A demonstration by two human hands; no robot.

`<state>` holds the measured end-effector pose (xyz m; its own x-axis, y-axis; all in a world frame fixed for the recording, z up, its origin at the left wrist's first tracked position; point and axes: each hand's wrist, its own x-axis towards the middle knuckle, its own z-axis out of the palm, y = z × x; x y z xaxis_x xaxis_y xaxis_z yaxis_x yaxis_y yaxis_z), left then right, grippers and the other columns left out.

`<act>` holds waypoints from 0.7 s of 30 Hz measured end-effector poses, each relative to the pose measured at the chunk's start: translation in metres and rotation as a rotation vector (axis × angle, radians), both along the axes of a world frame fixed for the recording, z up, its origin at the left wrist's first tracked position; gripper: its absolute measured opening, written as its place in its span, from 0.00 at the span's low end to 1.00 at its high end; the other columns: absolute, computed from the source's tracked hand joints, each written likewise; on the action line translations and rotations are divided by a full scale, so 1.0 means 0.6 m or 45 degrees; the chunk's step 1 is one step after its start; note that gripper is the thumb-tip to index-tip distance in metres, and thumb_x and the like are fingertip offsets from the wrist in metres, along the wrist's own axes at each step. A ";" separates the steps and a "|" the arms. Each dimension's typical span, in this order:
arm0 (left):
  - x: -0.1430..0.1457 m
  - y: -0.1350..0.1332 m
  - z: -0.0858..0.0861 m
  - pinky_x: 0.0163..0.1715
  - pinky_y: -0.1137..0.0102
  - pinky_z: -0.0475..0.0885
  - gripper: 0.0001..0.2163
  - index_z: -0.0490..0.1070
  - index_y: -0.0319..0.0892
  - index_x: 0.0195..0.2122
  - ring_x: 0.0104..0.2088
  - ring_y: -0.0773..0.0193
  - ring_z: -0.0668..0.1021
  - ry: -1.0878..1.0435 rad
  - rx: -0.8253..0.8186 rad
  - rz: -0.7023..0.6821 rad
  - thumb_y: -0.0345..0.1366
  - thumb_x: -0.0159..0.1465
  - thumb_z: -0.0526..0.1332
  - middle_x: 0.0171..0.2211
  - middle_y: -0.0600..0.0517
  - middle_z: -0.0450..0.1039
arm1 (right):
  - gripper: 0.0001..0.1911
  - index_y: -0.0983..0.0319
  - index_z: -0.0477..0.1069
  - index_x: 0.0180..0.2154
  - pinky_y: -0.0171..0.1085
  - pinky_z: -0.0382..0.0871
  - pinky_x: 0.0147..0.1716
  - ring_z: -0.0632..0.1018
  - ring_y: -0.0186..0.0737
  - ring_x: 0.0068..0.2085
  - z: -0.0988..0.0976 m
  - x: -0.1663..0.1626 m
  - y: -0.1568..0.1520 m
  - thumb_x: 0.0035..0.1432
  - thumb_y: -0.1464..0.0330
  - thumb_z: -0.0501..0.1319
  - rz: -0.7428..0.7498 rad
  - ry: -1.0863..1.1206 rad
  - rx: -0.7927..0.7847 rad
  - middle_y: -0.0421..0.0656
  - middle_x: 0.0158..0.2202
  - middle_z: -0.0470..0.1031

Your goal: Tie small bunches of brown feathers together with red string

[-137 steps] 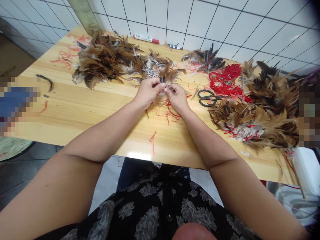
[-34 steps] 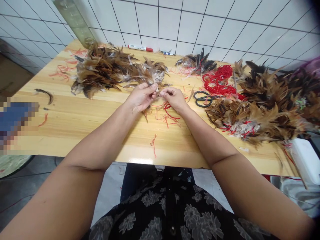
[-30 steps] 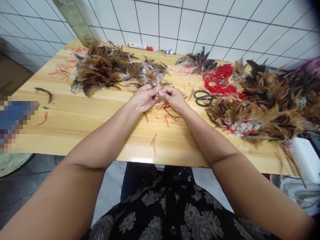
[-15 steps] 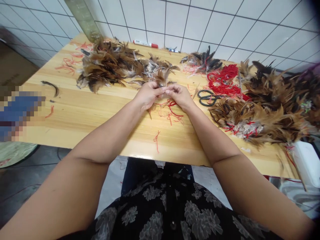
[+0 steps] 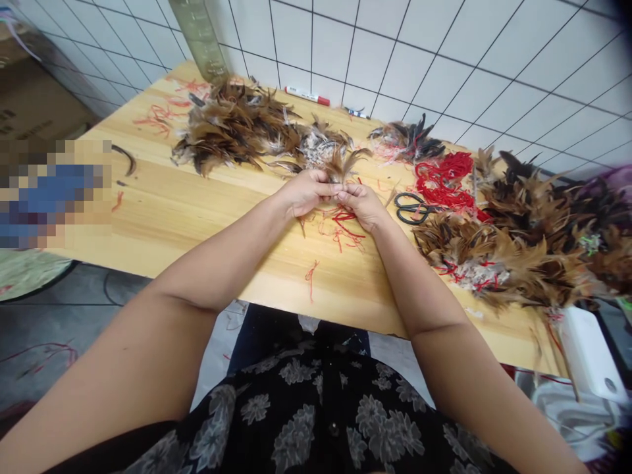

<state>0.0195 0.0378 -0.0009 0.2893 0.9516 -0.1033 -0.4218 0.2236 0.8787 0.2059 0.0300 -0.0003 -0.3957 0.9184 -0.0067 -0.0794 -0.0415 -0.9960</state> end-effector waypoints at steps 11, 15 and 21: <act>-0.006 -0.003 0.010 0.37 0.71 0.79 0.21 0.82 0.35 0.28 0.28 0.65 0.81 0.072 0.134 -0.027 0.29 0.55 0.95 0.27 0.48 0.83 | 0.42 0.56 0.82 0.35 0.52 0.81 0.65 0.85 0.49 0.47 -0.042 -0.013 0.015 0.44 0.26 0.82 -0.052 -0.047 0.190 0.45 0.39 0.88; 0.003 -0.009 0.012 0.37 0.70 0.78 0.23 0.78 0.38 0.28 0.29 0.64 0.81 0.120 0.097 0.077 0.26 0.56 0.94 0.28 0.51 0.82 | 0.45 0.54 0.79 0.37 0.53 0.82 0.65 0.85 0.51 0.50 -0.047 -0.015 0.016 0.47 0.20 0.75 -0.078 -0.101 0.282 0.46 0.42 0.89; -0.010 -0.006 0.044 0.42 0.68 0.76 0.21 0.80 0.42 0.37 0.37 0.58 0.83 0.220 0.194 0.298 0.20 0.57 0.90 0.32 0.54 0.78 | 0.44 0.54 0.74 0.40 0.50 0.83 0.58 0.81 0.48 0.50 -0.072 -0.009 0.035 0.64 0.19 0.61 -0.168 -0.212 0.484 0.44 0.41 0.79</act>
<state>0.0132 0.0340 0.0253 0.0515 0.9985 0.0170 -0.2878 -0.0015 0.9577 0.2007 0.0507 -0.0436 -0.2965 0.9106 0.2879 0.1035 0.3303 -0.9382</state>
